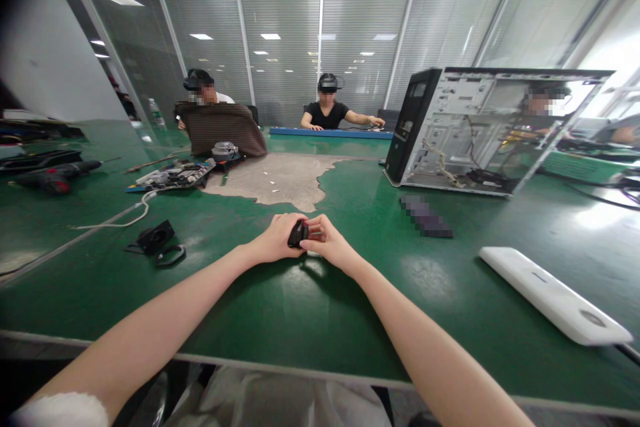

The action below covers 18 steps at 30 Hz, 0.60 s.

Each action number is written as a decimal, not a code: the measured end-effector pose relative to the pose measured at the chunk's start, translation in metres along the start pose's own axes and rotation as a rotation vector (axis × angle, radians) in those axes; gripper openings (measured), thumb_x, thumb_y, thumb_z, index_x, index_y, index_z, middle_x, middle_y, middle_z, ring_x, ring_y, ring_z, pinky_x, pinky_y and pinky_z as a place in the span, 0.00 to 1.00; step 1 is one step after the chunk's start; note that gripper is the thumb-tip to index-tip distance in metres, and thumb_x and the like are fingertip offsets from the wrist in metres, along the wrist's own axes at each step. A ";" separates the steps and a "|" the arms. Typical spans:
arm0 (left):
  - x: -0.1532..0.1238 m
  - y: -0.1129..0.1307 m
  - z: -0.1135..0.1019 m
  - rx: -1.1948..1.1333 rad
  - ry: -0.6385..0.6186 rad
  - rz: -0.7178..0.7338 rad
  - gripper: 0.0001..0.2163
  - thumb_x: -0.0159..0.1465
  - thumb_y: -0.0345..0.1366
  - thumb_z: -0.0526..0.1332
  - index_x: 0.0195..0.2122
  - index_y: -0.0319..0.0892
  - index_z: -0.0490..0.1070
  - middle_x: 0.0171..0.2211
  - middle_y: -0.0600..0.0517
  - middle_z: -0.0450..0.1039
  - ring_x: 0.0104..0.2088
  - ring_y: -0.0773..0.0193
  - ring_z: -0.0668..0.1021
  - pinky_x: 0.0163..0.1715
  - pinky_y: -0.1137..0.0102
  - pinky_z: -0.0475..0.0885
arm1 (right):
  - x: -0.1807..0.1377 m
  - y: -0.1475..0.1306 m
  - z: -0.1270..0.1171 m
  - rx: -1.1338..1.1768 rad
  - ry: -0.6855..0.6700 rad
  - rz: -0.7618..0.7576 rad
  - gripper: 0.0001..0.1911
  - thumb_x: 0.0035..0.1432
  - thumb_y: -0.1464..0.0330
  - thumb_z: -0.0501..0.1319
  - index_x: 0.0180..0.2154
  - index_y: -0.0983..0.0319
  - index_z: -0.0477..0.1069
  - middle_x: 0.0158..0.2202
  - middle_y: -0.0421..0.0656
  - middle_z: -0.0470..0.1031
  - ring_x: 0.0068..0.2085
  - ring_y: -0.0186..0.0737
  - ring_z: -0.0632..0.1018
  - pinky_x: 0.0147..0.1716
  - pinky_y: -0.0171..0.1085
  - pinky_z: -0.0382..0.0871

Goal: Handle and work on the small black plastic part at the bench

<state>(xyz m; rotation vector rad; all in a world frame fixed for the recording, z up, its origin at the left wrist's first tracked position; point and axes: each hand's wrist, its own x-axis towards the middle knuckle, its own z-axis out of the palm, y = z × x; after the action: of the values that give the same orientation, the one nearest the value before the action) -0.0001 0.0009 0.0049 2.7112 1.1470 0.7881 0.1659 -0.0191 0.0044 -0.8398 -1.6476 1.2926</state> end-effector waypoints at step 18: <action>0.000 -0.002 0.001 0.015 0.021 0.036 0.25 0.46 0.39 0.62 0.45 0.43 0.55 0.41 0.49 0.64 0.41 0.56 0.67 0.42 0.62 0.58 | -0.001 -0.003 0.000 0.038 -0.024 0.010 0.19 0.41 0.68 0.64 0.35 0.58 0.59 0.35 0.39 0.68 0.38 0.35 0.71 0.41 0.40 0.64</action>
<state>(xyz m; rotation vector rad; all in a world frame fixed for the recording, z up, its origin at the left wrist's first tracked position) -0.0010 0.0023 0.0029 2.7501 1.1160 0.8185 0.1666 -0.0210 0.0068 -0.8141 -1.6344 1.3410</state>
